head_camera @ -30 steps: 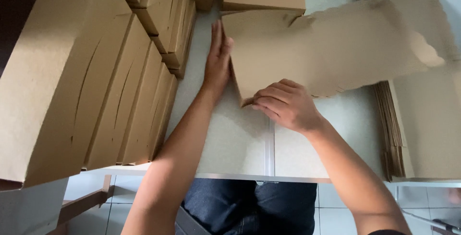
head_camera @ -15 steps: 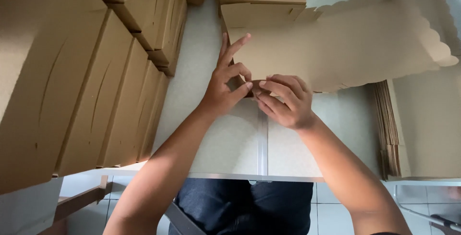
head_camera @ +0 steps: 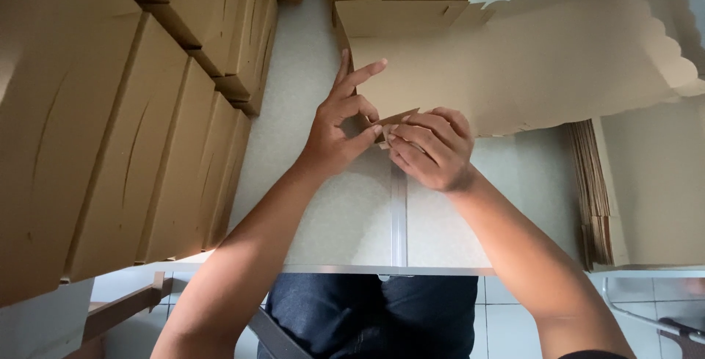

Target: Folding flat cardboard templates into finished boxes by creasing edges and interlocking tabs.

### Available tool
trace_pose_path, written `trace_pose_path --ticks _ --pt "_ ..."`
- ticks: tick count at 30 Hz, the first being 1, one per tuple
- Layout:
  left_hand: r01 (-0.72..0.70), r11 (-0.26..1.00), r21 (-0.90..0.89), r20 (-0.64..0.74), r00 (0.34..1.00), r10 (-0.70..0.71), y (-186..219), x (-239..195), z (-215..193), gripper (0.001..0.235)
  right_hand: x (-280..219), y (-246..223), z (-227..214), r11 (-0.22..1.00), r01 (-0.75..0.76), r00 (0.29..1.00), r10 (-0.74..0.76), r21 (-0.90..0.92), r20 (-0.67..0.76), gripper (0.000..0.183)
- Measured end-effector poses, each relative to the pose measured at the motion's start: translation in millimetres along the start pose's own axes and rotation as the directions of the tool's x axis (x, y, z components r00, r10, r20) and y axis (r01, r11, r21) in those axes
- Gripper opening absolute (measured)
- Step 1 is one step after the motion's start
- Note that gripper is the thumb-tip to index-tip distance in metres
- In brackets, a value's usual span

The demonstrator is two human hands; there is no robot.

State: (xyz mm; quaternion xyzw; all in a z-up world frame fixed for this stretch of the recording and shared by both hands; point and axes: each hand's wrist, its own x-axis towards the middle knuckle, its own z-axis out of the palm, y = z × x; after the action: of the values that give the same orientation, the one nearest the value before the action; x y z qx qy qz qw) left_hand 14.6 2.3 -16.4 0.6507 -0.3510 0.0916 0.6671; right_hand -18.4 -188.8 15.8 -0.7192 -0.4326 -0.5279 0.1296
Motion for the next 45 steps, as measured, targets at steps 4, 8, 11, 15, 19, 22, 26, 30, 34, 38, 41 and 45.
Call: trace_pose_path --ticks 4,8,11,15,19,22,26,30,34,38,41,45 --pt "0.0 1.0 -0.002 0.011 1.0 0.0 0.9 1.3 -0.8 0.011 3.1 -0.1 -0.5 1.0 -0.004 1.0 0.004 0.02 -0.021 0.016" --pt "-0.015 1.0 0.004 0.035 0.999 0.015 1.3 1.9 -1.0 0.012 4.0 -0.9 -3.9 1.0 -0.02 1.0 0.02 0.02 0.013 0.016" --pt "-0.013 1.0 0.012 0.053 0.999 0.012 -0.9 2.6 -2.2 0.011 2.8 -1.1 -4.0 0.999 -0.041 0.999 0.041 0.019 0.017 0.016" --pt "0.006 1.0 0.011 0.07 0.997 -0.007 1.9 3.2 -1.4 0.011 5.2 -2.2 -7.1 0.997 -0.079 0.996 0.079 0.014 0.042 0.014" --pt "-0.022 0.997 0.077 0.099 0.995 0.015 -2.3 2.4 -1.8 0.01 5.6 -3.6 -6.4 0.99 -0.12 0.992 0.118 0.068 0.036 0.014" --pt "-0.005 0.993 0.121 0.087 0.996 -0.005 -3.7 -0.2 0.8 0.015 1.6 -6.0 -8.6 0.984 -0.155 0.984 0.146 0.09 0.104 0.014" --pt "-0.049 0.978 0.205 0.089 0.996 0.032 0.0 0.6 2.9 0.014 4.0 -8.1 -11.5 0.98 -0.189 0.972 0.177 0.066 0.152 0.016" --pt "-0.085 0.968 0.235 0.062 0.995 0.072 2.9 0.5 2.0 0.012 3.7 -8.1 -14.8 0.982 -0.187 0.967 0.178 0.032 0.182 0.015" --pt "-0.086 0.97 0.229 0.023 0.996 0.083 -1.2 -0.4 3.8 0.011 5.4 -11.8 -13.5 0.983 -0.184 0.969 0.181 0.003 0.169 0.012" --pt "-0.118 0.978 0.172 0.041 0.993 0.113 -0.9 -1.5 6.1 0.011 6.0 -14.9 -16.5 0.953 -0.3 0.933 0.285 0.037 0.218 0.014" --pt "-0.144 0.98 0.136 0.072 0.988 0.136 2.5 -1.1 7.3 0.023 4.4 -15.0 -20.2 0.935 -0.35 0.909 0.323 0.062 0.263 0.015" --pt "-0.185 0.971 0.149 0.114 0.979 0.169 6.5 -2.2 8.5 0.026 -7.0 -14.0 -18.2 0.894 -0.435 0.884 0.402 0.103 0.24 0.022"
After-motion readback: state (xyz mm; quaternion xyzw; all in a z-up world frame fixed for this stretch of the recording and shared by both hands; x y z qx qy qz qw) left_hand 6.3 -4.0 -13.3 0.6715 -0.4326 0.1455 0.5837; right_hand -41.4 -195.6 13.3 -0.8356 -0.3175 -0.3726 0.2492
